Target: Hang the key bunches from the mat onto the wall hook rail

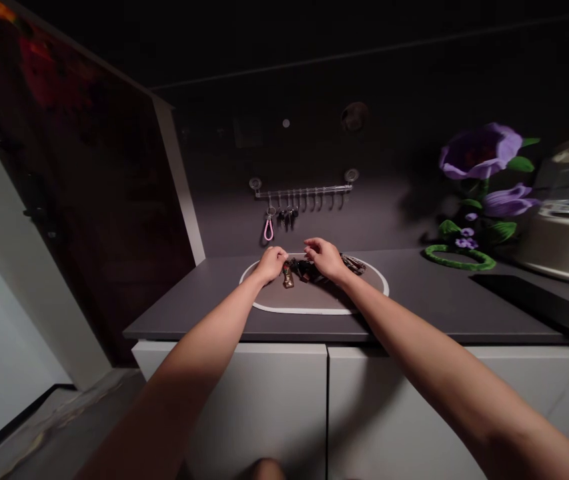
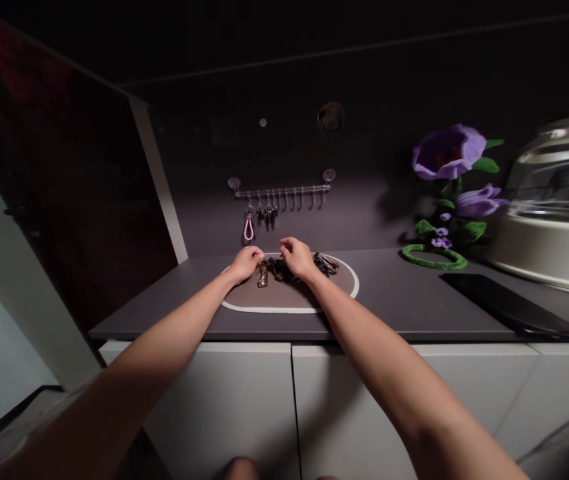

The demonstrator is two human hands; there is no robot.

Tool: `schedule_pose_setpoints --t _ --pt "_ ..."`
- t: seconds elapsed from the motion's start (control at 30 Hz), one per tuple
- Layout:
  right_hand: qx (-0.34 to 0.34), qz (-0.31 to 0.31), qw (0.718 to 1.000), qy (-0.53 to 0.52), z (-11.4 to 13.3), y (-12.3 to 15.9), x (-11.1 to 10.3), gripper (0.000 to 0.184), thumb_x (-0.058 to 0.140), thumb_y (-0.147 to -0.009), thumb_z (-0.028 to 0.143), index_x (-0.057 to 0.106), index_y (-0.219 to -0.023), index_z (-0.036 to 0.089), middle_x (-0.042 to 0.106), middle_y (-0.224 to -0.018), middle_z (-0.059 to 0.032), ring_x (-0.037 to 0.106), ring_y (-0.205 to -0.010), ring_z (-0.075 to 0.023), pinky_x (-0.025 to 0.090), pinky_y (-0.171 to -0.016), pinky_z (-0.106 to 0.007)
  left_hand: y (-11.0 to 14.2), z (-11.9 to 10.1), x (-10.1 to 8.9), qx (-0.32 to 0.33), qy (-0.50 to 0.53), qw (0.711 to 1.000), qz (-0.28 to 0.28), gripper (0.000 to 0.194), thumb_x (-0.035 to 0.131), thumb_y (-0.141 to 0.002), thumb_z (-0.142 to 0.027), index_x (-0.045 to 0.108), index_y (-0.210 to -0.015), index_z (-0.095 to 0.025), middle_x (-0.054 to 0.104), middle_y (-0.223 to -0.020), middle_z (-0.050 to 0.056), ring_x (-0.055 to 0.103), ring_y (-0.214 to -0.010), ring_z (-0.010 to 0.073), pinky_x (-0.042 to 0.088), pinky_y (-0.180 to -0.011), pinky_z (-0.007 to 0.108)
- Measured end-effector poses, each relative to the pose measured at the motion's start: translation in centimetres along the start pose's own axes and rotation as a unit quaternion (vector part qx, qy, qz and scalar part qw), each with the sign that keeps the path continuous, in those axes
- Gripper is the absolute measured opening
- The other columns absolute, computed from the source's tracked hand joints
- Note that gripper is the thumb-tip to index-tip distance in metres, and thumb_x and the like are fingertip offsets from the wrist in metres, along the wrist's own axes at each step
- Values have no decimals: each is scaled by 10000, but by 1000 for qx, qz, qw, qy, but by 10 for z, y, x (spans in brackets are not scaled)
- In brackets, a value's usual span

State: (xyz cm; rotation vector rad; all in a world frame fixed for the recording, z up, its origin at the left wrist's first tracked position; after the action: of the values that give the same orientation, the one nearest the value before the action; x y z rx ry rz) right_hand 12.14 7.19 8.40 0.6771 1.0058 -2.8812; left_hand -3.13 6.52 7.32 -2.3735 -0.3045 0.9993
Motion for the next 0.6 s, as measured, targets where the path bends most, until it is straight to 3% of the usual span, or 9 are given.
schedule_pose_setpoints --t 0.2,0.43,0.6 --pt "-20 -4 999 37 6 1 -1 233 521 -764 156 615 -977 155 669 -855 -63 620 -824 -146 457 -842 -310 -1 5 -5 -36 155 987 -23 92 467 -768 -191 530 -712 -152 521 -642 -14 483 -608 93 408 -643 223" --pt "-23 4 998 66 11 4 3 226 532 -753 152 635 -954 165 671 -911 -73 612 -859 -162 447 -841 -308 -2 11 -3 -95 340 935 -32 50 473 -794 -169 479 -748 -151 524 -618 -20 508 -553 70 429 -589 200" --pt "-30 15 996 77 16 6 6 219 542 -749 164 643 -944 177 671 -923 -67 608 -851 -166 448 -826 -305 -1 11 -5 -110 417 901 -39 79 487 -813 -182 470 -745 -145 549 -656 -14 533 -572 58 470 -666 227"
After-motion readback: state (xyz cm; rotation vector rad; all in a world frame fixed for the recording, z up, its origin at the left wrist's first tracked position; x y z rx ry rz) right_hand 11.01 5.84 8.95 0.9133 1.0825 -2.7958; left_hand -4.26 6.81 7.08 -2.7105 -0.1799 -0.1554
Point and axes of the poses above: each hand's wrist, its own y-axis away from the middle knuckle, its own x-axis out of the palm, z = x × y, the point moved 10 cm from there along -y, towards the middle knuckle
